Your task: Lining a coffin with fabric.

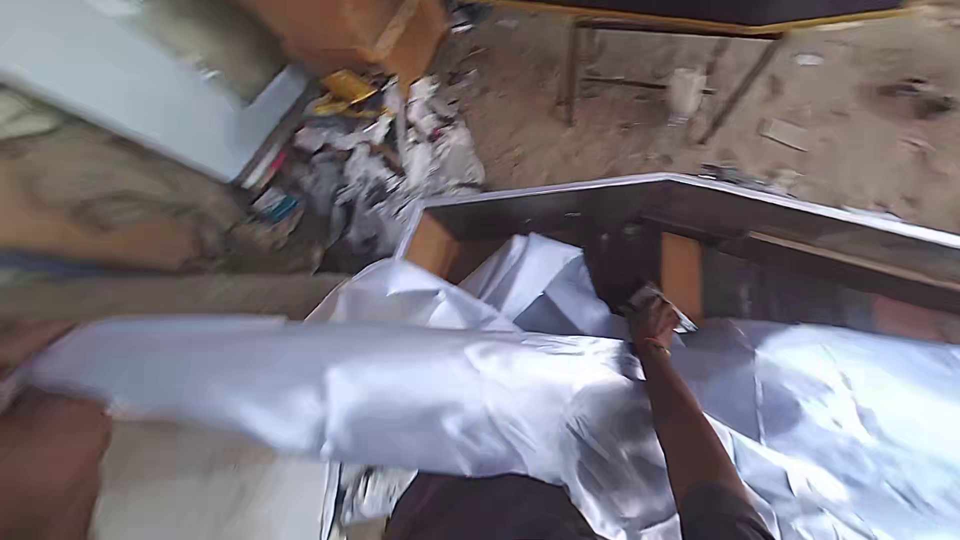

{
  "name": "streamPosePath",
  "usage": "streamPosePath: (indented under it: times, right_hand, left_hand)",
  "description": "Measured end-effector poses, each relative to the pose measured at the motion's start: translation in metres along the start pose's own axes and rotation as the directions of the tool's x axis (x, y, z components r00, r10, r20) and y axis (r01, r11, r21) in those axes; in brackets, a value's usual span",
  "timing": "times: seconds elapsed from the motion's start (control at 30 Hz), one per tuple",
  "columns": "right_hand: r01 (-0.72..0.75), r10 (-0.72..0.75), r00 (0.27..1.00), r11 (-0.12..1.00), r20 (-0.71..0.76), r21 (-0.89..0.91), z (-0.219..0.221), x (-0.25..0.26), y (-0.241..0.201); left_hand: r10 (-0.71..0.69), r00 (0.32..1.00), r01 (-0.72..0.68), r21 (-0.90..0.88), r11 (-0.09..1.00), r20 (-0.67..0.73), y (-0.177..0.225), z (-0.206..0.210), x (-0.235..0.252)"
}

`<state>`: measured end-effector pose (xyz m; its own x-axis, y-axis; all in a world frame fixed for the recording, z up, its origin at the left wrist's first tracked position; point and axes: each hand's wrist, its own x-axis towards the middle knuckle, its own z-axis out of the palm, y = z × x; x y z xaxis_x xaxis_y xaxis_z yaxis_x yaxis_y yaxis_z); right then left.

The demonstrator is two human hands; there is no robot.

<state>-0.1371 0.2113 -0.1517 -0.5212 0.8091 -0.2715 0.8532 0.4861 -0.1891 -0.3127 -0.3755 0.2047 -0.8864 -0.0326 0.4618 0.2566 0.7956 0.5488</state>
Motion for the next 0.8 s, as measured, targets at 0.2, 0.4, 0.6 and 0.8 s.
streamPosePath:
  times: [0.2,0.4,0.6,0.8]
  right_hand:
    - [0.015,-0.017,0.998,0.999,-0.066,-0.030,0.006,-0.002,-0.005]
    - [0.055,-0.073,0.994,0.975,0.077,0.217,-0.060,-0.033,-0.063]
    - [0.659,-0.543,0.696,0.225,-0.469,0.718,-0.165,-0.195,-0.180]
    - [0.899,-0.714,0.393,0.431,-0.579,0.078,-0.184,-0.297,-0.289]
  left_hand:
    - [0.160,0.971,-0.178,-0.089,0.980,-0.181,0.032,0.031,0.038]
    - [0.202,0.925,-0.363,-0.594,0.718,-0.322,0.057,0.104,0.084]
    - [0.522,0.702,-0.676,-0.224,0.702,-0.484,0.073,0.127,0.132]
    - [0.856,0.402,-0.911,-0.045,0.411,-0.326,0.036,0.126,0.184]
